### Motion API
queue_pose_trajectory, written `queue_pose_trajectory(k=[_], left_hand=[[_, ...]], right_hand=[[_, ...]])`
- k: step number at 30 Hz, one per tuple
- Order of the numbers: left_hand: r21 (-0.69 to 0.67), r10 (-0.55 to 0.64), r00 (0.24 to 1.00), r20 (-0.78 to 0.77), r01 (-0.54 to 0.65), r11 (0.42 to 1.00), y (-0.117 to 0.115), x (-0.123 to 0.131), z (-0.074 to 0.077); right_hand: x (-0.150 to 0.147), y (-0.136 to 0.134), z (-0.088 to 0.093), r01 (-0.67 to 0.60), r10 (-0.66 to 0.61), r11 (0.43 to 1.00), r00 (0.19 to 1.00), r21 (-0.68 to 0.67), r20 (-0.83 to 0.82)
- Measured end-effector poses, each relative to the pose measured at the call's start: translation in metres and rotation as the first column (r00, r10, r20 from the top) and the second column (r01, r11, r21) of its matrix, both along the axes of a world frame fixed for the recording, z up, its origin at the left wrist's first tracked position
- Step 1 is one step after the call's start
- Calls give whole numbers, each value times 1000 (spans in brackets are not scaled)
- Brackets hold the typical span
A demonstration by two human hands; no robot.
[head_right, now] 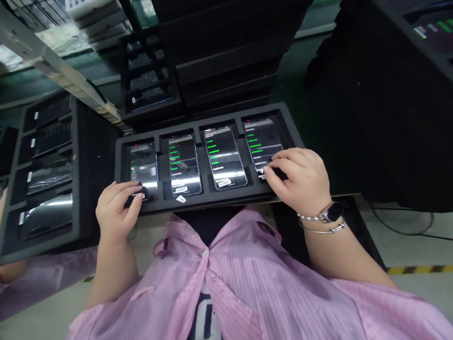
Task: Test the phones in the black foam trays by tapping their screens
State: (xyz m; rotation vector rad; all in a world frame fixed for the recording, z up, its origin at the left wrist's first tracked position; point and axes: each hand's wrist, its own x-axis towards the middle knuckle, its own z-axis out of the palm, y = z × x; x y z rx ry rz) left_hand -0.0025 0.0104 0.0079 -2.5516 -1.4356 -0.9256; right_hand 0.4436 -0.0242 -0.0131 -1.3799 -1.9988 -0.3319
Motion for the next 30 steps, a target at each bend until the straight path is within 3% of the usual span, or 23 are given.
queue_pose_trajectory(k=[30], left_hand=[[-41,45,999,6,-45,998,-2,-1,-1]], right_hand=[[0,-1,-3,36,-37,999,999,17,6]])
